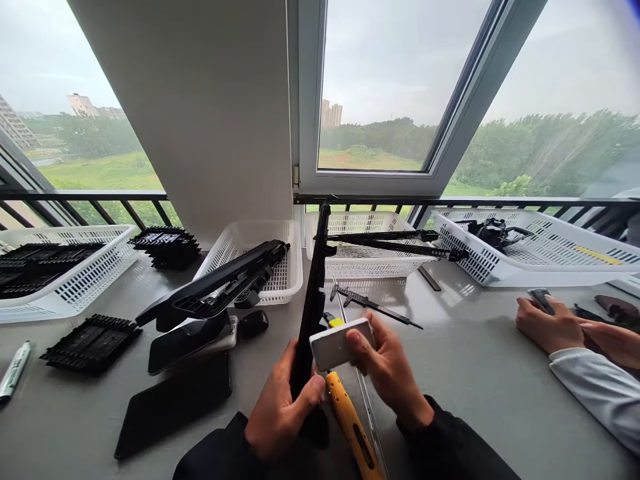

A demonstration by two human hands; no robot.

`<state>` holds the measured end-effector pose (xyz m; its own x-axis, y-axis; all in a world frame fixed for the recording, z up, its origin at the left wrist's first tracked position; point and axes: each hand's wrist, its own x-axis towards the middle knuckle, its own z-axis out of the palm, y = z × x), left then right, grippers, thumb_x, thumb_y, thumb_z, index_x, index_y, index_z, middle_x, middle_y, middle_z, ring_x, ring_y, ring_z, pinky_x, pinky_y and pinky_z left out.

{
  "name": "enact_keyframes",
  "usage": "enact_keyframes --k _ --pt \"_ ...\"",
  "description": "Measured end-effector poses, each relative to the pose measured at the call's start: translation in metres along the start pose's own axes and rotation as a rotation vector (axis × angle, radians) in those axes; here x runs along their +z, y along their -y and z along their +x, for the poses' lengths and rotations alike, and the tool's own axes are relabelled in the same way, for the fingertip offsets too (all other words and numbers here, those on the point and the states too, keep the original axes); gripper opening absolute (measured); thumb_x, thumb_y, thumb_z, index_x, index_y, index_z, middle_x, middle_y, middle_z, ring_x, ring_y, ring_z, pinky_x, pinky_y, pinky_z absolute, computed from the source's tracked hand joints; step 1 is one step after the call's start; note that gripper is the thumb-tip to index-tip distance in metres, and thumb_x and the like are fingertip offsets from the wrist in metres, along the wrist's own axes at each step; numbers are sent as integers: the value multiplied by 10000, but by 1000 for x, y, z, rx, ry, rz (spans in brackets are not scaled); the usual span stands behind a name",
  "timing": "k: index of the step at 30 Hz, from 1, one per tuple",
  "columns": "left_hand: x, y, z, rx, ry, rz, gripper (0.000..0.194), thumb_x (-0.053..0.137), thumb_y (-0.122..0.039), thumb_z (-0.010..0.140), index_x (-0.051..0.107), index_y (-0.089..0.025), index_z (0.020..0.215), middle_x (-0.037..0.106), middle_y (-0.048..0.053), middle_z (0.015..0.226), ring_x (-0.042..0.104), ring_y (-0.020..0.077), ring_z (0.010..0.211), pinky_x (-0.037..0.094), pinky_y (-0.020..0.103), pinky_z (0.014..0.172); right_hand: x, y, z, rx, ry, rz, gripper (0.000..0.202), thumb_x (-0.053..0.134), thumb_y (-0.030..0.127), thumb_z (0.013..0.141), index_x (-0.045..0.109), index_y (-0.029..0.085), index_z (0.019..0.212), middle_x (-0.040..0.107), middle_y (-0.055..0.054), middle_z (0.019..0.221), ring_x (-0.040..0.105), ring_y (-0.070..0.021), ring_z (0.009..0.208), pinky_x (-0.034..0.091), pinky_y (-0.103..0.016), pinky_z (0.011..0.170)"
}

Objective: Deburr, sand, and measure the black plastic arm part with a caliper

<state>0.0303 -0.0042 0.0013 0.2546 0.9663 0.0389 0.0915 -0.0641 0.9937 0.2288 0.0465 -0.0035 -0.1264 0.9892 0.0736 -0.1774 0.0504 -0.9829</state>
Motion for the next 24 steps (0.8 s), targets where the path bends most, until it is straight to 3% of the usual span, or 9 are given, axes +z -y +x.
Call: enact_keyframes --k 3,8,13,17,21,24 --pt "-1 3 0 41 5 102 337 601 -550 1004 609 -220 1074 650 -5 759 606 205 702 488 334 708 3 -1 -2 0 -123 15 608 766 757 858 414 263 816 438 79 637 374 -90 492 343 -193 412" --pt "1 12 -2 32 18 219 284 600 -478 1006 670 -217 1091 699 27 787 661 259 782 490 371 786 10 -6 -7 -23 42 -107 562 709 750 908 474 249 811 464 54 658 411 -112 550 376 -217 469" --pt "1 10 -4 34 63 247 382 581 -476 1023 675 -230 1300 708 22 799 682 280 836 496 375 825 4 -9 -1 -105 -245 -74 525 707 702 944 466 254 815 434 62 671 334 -108 550 312 -224 464" --pt "2 9 -5 45 56 216 410 588 -471 1009 695 -241 1331 750 51 919 693 290 870 518 369 807 0 -12 2 -93 -57 -49 519 680 687 973 458 251 799 387 71 632 323 -113 549 306 -242 486" --pt "3 7 -6 11 97 195 383 586 -441 1004 715 -242 1305 758 46 872 682 279 807 517 373 794 -1 -6 2 -137 -245 -101 540 687 735 940 509 241 811 456 41 679 363 -128 585 336 -258 508" --pt "5 3 -6 5 83 132 406 657 -358 919 712 -240 1303 747 54 923 686 311 917 525 388 849 2 0 -2 -142 -83 -190 526 648 714 975 529 235 795 496 27 678 397 -139 598 366 -273 541"
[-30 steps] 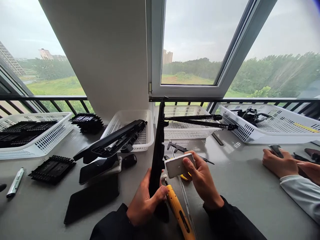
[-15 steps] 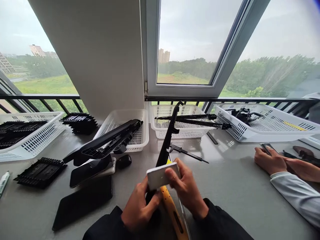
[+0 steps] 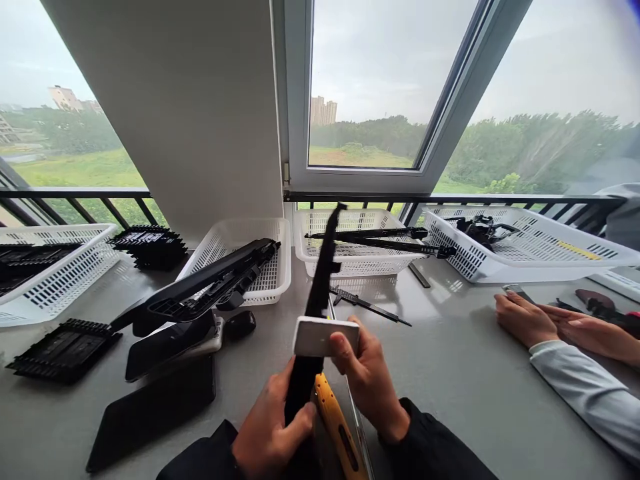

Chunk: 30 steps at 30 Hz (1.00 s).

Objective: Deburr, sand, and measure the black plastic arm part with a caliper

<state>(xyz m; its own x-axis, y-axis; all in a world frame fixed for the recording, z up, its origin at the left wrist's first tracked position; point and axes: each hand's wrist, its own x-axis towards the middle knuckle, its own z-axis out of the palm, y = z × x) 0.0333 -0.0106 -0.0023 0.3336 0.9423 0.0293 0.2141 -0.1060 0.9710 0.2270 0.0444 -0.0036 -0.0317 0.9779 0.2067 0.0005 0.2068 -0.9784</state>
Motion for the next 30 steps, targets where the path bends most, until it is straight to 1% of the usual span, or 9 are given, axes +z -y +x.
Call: enact_keyframes --k 2,7,11,14,17,19,23,27,30 --pt "0 -3 1 -5 2 -98 458 693 -299 853 699 -240 1307 732 56 989 673 314 977 528 398 895 1 2 -2 0 67 -20 529 662 691 976 504 236 759 484 31 672 388 -135 597 366 -271 547" --pt "0 -1 0 -88 139 -355 488 703 -386 871 648 -222 1327 630 3 840 588 218 742 525 356 743 7 -1 -4 36 -77 -8 506 639 681 990 526 231 789 498 29 692 412 -141 620 380 -263 562" --pt "-2 4 0 -22 24 -231 540 674 -442 924 638 -237 1421 721 90 1209 641 324 1112 479 461 1078 9 -1 -4 47 41 -28 513 667 677 969 527 232 755 505 25 674 410 -144 612 367 -274 564" --pt "-2 4 1 -10 55 -219 585 654 -447 958 591 -235 1499 700 109 1383 632 365 1229 465 485 1128 9 0 -3 63 -129 6 538 643 707 966 505 238 740 477 31 662 384 -143 602 346 -275 549" --pt "-2 5 0 -47 9 -175 588 670 -453 962 605 -235 1504 702 124 1419 586 409 1349 427 514 1188 9 0 -4 56 -2 -4 523 661 681 963 524 230 736 471 32 654 391 -141 604 341 -273 553" --pt "-2 7 -1 -56 -14 -124 577 677 -458 961 625 -237 1491 717 130 1409 582 428 1364 422 532 1193 8 -2 -4 71 62 -9 519 695 666 946 528 226 726 468 33 652 393 -140 605 346 -271 557" --pt "-2 15 -2 3 44 -100 614 668 -429 964 575 -238 1540 717 120 1429 609 415 1339 456 518 1165 8 -6 -3 98 -133 62 522 664 693 959 540 227 761 493 25 691 409 -145 626 381 -272 579" --pt "-1 19 -1 -25 -31 -51 564 660 -446 972 615 -227 1490 724 136 1411 610 423 1344 471 507 1144 9 -7 -3 80 99 34 504 702 667 945 589 210 764 511 17 694 409 -142 630 360 -269 571" --pt "-1 11 1 12 6 -33 550 648 -383 970 605 -230 1496 771 113 1293 680 381 1216 520 478 1076 7 -7 -2 88 -15 50 527 700 677 945 558 213 738 487 26 674 393 -134 617 352 -262 552"
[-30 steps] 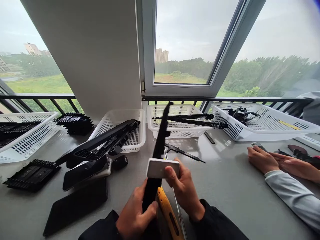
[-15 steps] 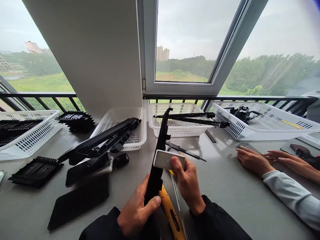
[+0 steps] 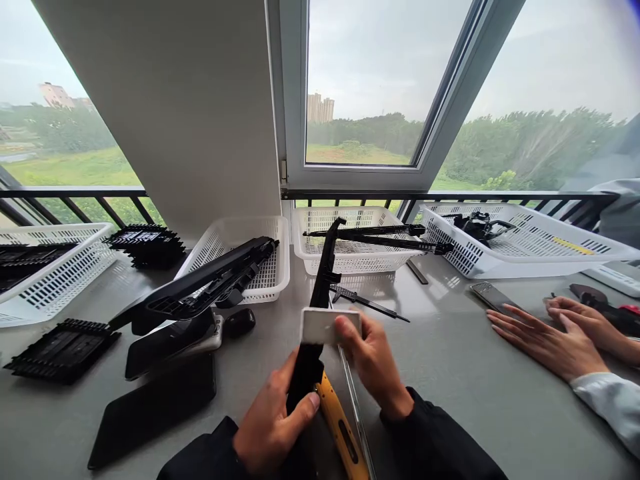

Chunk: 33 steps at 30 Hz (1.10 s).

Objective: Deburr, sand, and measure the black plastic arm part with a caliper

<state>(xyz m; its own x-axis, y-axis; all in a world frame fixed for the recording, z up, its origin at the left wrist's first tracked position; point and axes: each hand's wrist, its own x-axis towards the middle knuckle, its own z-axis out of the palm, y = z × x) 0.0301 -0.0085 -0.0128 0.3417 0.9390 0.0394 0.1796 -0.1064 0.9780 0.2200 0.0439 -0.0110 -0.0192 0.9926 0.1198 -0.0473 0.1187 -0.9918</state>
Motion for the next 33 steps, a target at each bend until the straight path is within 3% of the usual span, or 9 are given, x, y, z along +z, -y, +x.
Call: enact_keyframes --k 2,7,11,16,20,22,26,30,33 --pt "0 -6 0 15 28 -5 537 633 -348 965 604 -231 1488 791 93 1228 705 353 1160 552 448 1025 0 0 0 1 -111 32 526 671 689 960 567 212 766 494 27 678 390 -130 607 350 -257 536" --pt "-2 -2 -1 -61 -66 62 442 638 -393 955 702 -205 1351 800 111 1187 708 363 1153 557 452 1018 2 -2 -1 3 100 11 526 721 669 935 564 207 739 472 44 633 382 -118 573 332 -247 518" --pt "-3 0 0 28 -28 101 513 625 -398 963 649 -242 1451 793 100 1200 715 320 989 565 444 958 3 -5 1 38 -147 72 552 681 725 934 577 213 755 461 49 615 356 -117 539 309 -249 486" --pt "-2 -7 4 10 -69 66 475 614 -393 965 680 -258 1415 788 91 1172 695 333 1055 536 441 989 3 -7 3 24 72 30 553 748 696 903 585 199 724 453 51 609 372 -111 553 324 -247 509" --pt "-2 -6 4 21 -18 12 485 617 -425 968 653 -232 1411 752 57 1004 670 281 893 543 391 841 -10 -7 9 34 -229 144 553 799 708 864 544 224 778 471 69 598 397 -101 517 335 -217 469" --pt "-1 -5 3 33 -31 -22 469 623 -444 969 655 -216 1378 722 45 954 652 265 854 540 379 803 -13 -6 8 8 -268 170 518 740 727 912 600 229 901 528 58 610 419 -105 500 330 -209 444" --pt "-2 -5 5 51 -105 -107 438 622 -433 997 637 -211 1374 736 78 1107 680 307 1046 538 426 969 -7 -4 -4 -115 -85 141 449 679 636 1000 728 227 1180 576 26 669 465 -126 530 381 -233 470" --pt "-4 -8 9 51 -141 -203 444 625 -398 1012 619 -242 1427 724 82 1327 645 317 1250 473 432 1129 -1 -1 -9 -223 218 -1 194 765 283 912 823 257 1095 623 -41 964 614 -196 867 518 -302 752" --pt "-5 -8 9 56 -114 -192 480 616 -380 1006 614 -239 1464 709 85 1397 631 320 1274 449 447 1159 0 -1 -7 -215 240 23 275 692 262 853 777 266 1115 588 -39 1050 601 -214 939 504 -304 778"
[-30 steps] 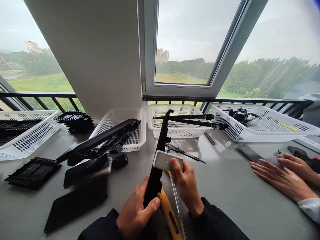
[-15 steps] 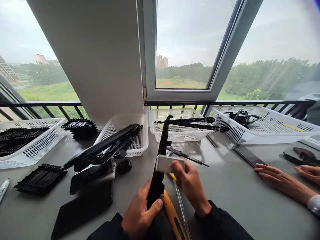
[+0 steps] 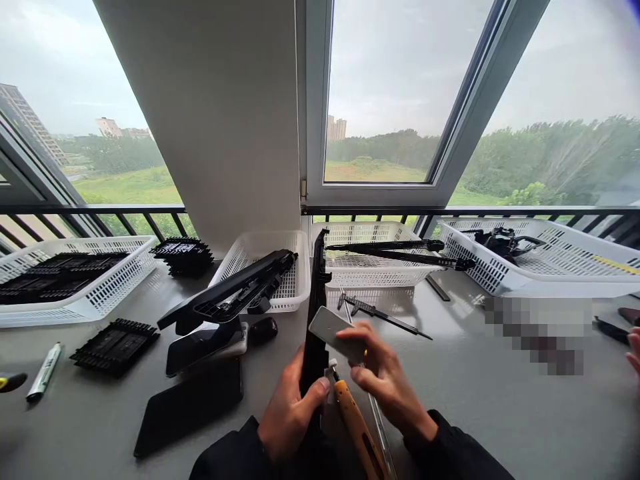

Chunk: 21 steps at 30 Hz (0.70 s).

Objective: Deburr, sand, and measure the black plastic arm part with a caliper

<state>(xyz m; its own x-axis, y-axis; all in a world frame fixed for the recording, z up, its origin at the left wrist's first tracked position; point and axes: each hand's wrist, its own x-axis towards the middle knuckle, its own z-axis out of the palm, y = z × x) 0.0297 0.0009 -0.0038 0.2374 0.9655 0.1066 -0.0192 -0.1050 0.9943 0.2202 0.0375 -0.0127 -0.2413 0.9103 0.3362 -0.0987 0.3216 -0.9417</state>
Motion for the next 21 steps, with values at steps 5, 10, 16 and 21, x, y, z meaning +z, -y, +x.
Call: enact_keyframes --k 5,10,16,21 --pt "3 3 -2 -32 103 59 526 642 -340 956 614 -214 1466 742 93 1326 654 327 1206 484 453 1106 1 -7 3 43 -56 26 125 666 290 809 552 241 824 488 18 847 463 -178 784 391 -279 683" --pt "6 1 -1 -47 145 66 519 633 -321 946 631 -186 1446 756 101 1274 672 319 1140 500 452 1080 -1 -10 4 82 -173 84 269 605 388 927 460 239 757 392 44 750 343 -155 675 297 -287 623" --pt "6 3 -5 -60 109 105 546 622 -407 991 614 -209 1499 787 90 1164 695 321 1111 520 431 1048 -1 -5 8 63 -194 18 454 667 478 941 434 226 643 406 28 725 366 -159 686 314 -296 634" --pt "9 5 -9 -58 47 83 618 449 -569 1071 558 -222 1570 797 58 922 734 295 880 581 407 891 -2 3 9 107 -227 82 542 661 587 944 380 235 641 356 34 697 324 -150 658 303 -289 607"
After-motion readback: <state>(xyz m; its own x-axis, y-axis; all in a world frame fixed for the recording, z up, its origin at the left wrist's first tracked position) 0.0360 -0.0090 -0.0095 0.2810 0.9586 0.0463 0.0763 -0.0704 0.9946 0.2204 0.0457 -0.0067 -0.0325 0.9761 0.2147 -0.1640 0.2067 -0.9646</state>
